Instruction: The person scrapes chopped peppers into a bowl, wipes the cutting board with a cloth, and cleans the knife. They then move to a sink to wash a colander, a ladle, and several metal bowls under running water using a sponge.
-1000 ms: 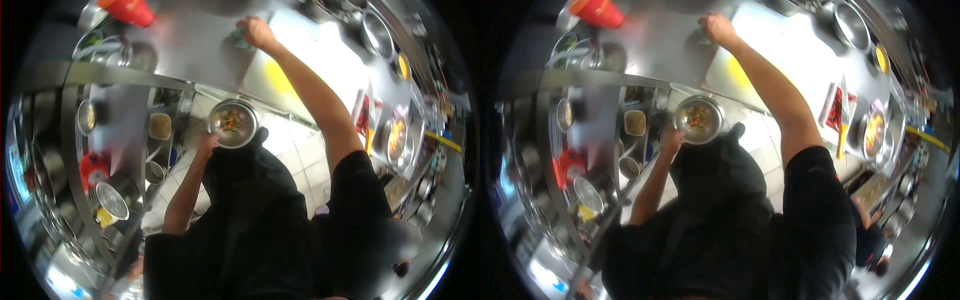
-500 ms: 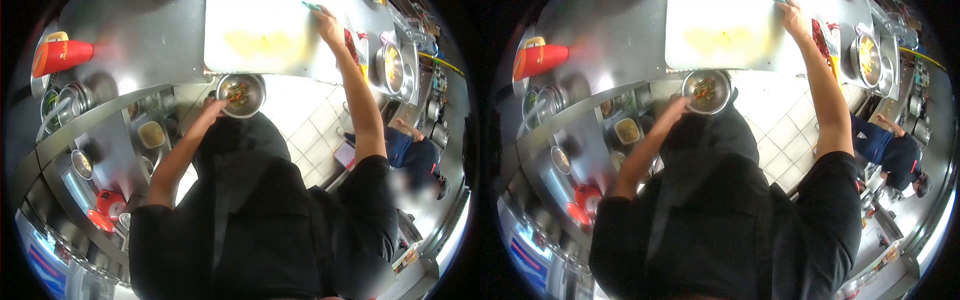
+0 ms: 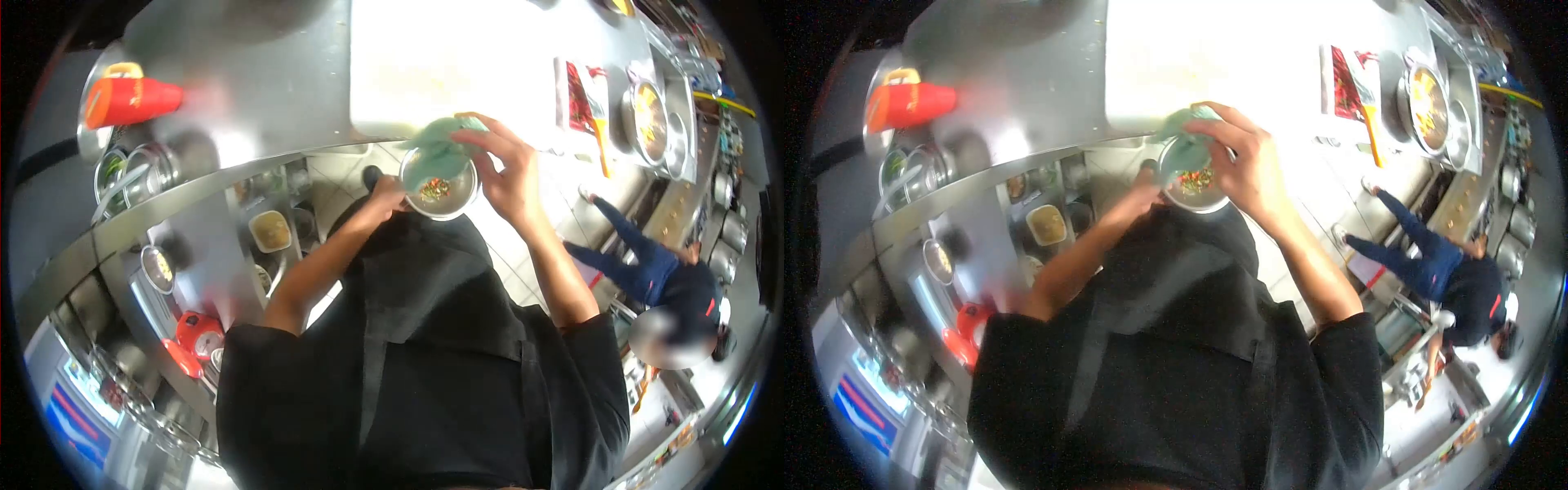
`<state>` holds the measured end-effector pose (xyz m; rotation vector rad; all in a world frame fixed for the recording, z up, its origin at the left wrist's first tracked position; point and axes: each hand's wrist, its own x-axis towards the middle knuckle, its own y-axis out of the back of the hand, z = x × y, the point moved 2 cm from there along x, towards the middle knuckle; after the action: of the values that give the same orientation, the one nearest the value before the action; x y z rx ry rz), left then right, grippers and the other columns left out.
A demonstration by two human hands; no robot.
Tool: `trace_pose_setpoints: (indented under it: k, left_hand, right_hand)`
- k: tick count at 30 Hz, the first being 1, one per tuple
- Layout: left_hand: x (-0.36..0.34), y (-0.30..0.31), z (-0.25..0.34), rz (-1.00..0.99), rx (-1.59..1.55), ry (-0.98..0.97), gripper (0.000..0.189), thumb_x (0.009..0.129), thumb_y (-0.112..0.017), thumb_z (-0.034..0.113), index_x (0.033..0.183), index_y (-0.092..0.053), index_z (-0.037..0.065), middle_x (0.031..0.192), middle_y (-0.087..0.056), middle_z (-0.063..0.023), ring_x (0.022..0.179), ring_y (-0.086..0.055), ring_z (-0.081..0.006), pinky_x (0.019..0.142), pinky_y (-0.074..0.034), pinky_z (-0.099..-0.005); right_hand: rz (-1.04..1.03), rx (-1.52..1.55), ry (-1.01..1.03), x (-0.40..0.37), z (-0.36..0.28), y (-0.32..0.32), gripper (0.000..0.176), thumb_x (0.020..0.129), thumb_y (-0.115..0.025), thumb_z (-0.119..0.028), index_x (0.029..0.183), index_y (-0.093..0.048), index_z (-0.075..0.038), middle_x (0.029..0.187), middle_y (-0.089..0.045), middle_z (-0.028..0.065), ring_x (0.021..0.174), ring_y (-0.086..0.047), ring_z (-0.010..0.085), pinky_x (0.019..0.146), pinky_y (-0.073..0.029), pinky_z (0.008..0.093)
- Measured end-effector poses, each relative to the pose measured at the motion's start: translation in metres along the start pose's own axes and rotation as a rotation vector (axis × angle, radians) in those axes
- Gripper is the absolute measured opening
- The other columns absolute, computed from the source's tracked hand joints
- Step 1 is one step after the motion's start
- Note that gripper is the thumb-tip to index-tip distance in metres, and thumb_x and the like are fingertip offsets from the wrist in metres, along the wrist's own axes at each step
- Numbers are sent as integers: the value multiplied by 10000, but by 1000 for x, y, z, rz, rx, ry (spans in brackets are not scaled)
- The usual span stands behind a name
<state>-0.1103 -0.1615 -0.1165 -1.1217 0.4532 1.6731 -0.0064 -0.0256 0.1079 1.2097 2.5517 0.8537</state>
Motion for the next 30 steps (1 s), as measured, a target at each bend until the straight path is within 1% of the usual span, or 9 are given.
trace_pose_setpoints:
  k: [4,9,14,16,18,19,22,27,30]
  left_hand:
    - [-34,47,-22,66,-6,-35,275,709,-551,21,969,-574,-65,857,-623,-138,743,-641,-234,609,-556,-365]
    - [-103,100,-47,268,-228,-133,326,704,-562,91,990,-570,-64,880,-623,-146,765,-637,-221,646,-546,-353]
    - [-174,150,-18,541,-274,-503,339,762,-527,119,1058,-514,-45,952,-608,-114,820,-617,-220,674,-516,-344]
    - [-158,190,19,408,-468,-445,289,858,-407,76,1098,-427,-85,1153,-514,-217,1005,-555,-354,843,-498,-436]
    - [-129,217,66,410,-660,-595,294,797,-426,23,1067,-432,-92,996,-577,-213,944,-588,-370,823,-522,-449]
    - [-126,215,101,430,-674,-648,292,796,-419,1,1058,-394,-124,1048,-540,-251,981,-558,-425,880,-498,-487]
    - [-43,293,147,367,-929,-715,338,791,-395,-23,1101,-366,-154,1101,-493,-267,1021,-525,-426,914,-475,-502]
    - [-18,296,176,347,-721,-887,367,819,-402,87,1127,-390,-111,1136,-473,-278,1099,-469,-425,931,-452,-506]
    - [-28,250,173,511,-791,-577,390,855,-416,210,1092,-425,-100,1143,-476,-285,1095,-477,-421,935,-434,-496]
  right_hand:
    - [-42,195,351,62,-32,-58,298,720,-561,83,980,-638,-40,1119,-593,137,1015,-584,291,867,-461,367]
    - [-139,95,404,110,-8,-101,393,767,-606,-6,1144,-573,-111,1284,-477,140,1179,-463,310,957,-393,370]
    - [320,-497,215,47,110,65,456,716,-614,46,1145,-565,-101,1222,-520,130,1222,-407,314,1003,-338,389]
    - [313,-771,27,7,170,133,469,734,-609,-7,1185,-539,-115,1250,-481,172,1179,-431,330,985,-342,431]
    - [322,-1007,-59,-34,226,179,554,725,-584,-10,1251,-478,-147,1263,-444,210,1167,-419,353,961,-368,446]
    - [67,-1377,-36,-53,243,191,569,730,-543,-4,1275,-434,-124,1241,-453,214,1136,-445,358,934,-393,441]
    - [64,-1022,-134,-74,278,201,613,708,-501,22,1298,-385,-98,1197,-474,211,1105,-469,362,900,-417,435]
    - [187,-900,-90,-53,247,182,682,661,-461,80,1314,-356,-85,1066,-546,172,937,-539,358,769,-457,427]
    - [161,-825,-182,-50,239,193,692,671,-457,78,1319,-360,-144,997,-571,171,876,-562,371,718,-462,437]
